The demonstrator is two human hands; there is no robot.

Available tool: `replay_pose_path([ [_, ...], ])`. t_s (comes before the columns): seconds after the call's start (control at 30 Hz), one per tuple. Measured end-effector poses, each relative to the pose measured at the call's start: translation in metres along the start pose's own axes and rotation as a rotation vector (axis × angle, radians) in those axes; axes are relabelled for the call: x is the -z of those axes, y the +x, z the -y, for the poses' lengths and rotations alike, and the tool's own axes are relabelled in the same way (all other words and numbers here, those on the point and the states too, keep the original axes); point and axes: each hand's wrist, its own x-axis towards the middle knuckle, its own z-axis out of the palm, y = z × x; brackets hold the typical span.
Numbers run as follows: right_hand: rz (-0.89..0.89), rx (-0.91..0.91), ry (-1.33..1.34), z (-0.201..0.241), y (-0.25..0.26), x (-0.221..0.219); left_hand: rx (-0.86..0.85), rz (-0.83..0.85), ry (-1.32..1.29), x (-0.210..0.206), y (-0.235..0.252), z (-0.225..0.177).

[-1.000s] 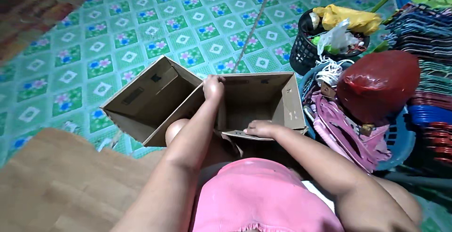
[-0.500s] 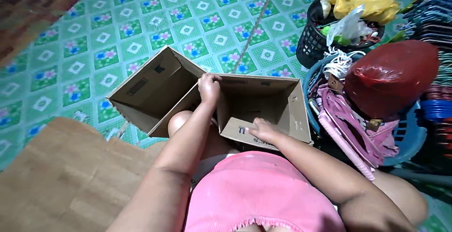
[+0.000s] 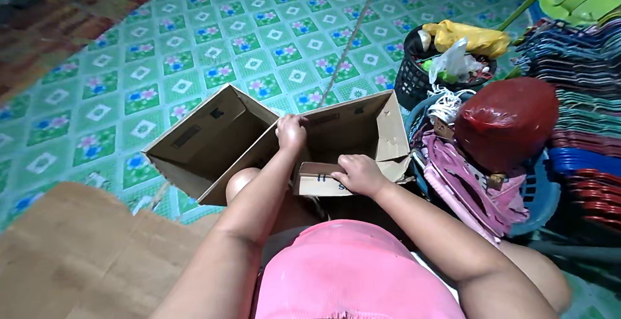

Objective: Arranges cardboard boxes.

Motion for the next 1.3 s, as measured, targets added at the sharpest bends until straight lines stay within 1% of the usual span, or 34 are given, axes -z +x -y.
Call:
replay_pose_path([
  [0.07, -0.200, 0.234, -0.069, -0.007, -0.003, -0.005, -0.008, 0.014, 0.024, -0.001, 0.006, 0.002],
  [0.17, -0.383, 0.459, -0.128, -0.008, -0.007, 0.003, 0.053, 0.027, 0.061, 0.002, 0.017, 0.011],
  [0.27, -0.425, 0.583, -0.239, 0.013, -0.019, 0.038, 0.126, 0.008, 0.034, 0.004, 0.024, 0.018],
  [0.33, -0.399, 0.602, -0.315, 0.031, -0.034, 0.061, 0.153, -0.005, -0.003, 0.003, 0.025, 0.015],
  [0.4, -0.303, 0.530, -0.347, 0.040, -0.053, 0.068, 0.195, -0.006, -0.061, 0.000, 0.028, 0.015],
  [0.47, -0.166, 0.469, -0.343, 0.041, -0.074, 0.062, 0.238, -0.013, -0.112, -0.003, 0.029, 0.012],
  [0.53, 0.042, 0.396, -0.297, 0.036, -0.092, 0.047, 0.229, -0.008, -0.128, -0.003, 0.027, 0.003],
  [0.57, 0.155, 0.318, -0.233, 0.030, -0.097, 0.037, 0.217, -0.005, -0.130, -0.003, 0.025, -0.001],
  [0.63, 0.396, 0.028, -0.061, 0.017, -0.095, 0.027, 0.190, 0.005, -0.123, -0.005, 0.024, -0.006],
  [0.67, 0.437, -0.112, 0.011, 0.012, -0.087, 0.026, 0.176, 0.012, -0.120, -0.006, 0.023, -0.007],
  [0.73, 0.423, -0.387, 0.152, 0.007, -0.065, 0.033, 0.156, 0.008, -0.120, -0.008, 0.018, -0.007],
  [0.77, 0.434, -0.485, 0.181, 0.007, -0.054, 0.037, 0.151, 0.003, -0.114, -0.008, 0.014, -0.006],
  [0.8, 0.444, -0.506, 0.143, 0.005, -0.045, 0.039, 0.144, -0.002, -0.100, -0.007, 0.011, -0.004],
  [0.83, 0.433, -0.456, 0.046, 0.002, -0.040, 0.039, 0.126, -0.011, -0.077, -0.005, 0.008, -0.004],
  [0.9, 0.347, -0.291, -0.205, -0.004, -0.037, 0.037, 0.039, -0.040, 0.009, -0.003, 0.002, -0.008],
  [0.93, 0.308, -0.236, -0.290, -0.006, -0.034, 0.039, -0.057, -0.055, 0.073, -0.001, -0.004, -0.012],
  [0.97, 0.279, -0.190, -0.341, -0.006, -0.032, 0.041, -0.189, -0.040, 0.151, 0.002, -0.012, -0.017],
  [1.0, 0.263, -0.132, -0.367, -0.006, -0.031, 0.043, -0.343, 0.016, 0.234, 0.004, -0.022, -0.022],
  [1.03, 0.265, -0.063, -0.359, -0.008, -0.030, 0.042, -0.513, 0.114, 0.327, 0.002, -0.031, -0.025],
  [1.07, 0.305, -0.009, -0.323, -0.011, -0.029, 0.039, -0.668, 0.265, 0.405, -0.005, -0.039, -0.027],
  [1.1, 0.317, 0.048, -0.293, -0.018, -0.030, 0.033, -0.756, 0.459, 0.503, -0.015, -0.043, -0.028],
  [1.13, 0.261, 0.119, -0.283, -0.028, -0.034, 0.023, -0.731, 0.680, 0.623, -0.023, -0.048, -0.031],
  [1.17, 0.165, 0.188, -0.295, -0.040, -0.039, 0.013, -0.634, 0.865, 0.761, -0.028, -0.051, -0.037],
  [1.2, 0.086, 0.228, -0.299, -0.048, -0.043, 0.006, -0.501, 0.984, 0.870, -0.028, -0.053, -0.045],
  [1.23, 0.040, 0.241, -0.300, -0.053, -0.047, 0.002, -0.380, 1.044, 0.932, -0.026, -0.053, -0.051],
  [1.27, 0.014, 0.242, -0.302, -0.055, -0.051, 0.000, -0.286, 1.059, 0.943, -0.025, -0.053, -0.054],
  [1.3, -0.001, 0.240, -0.303, -0.056, -0.055, -0.002, -0.233, 1.056, 0.928, -0.026, -0.050, -0.052],
])
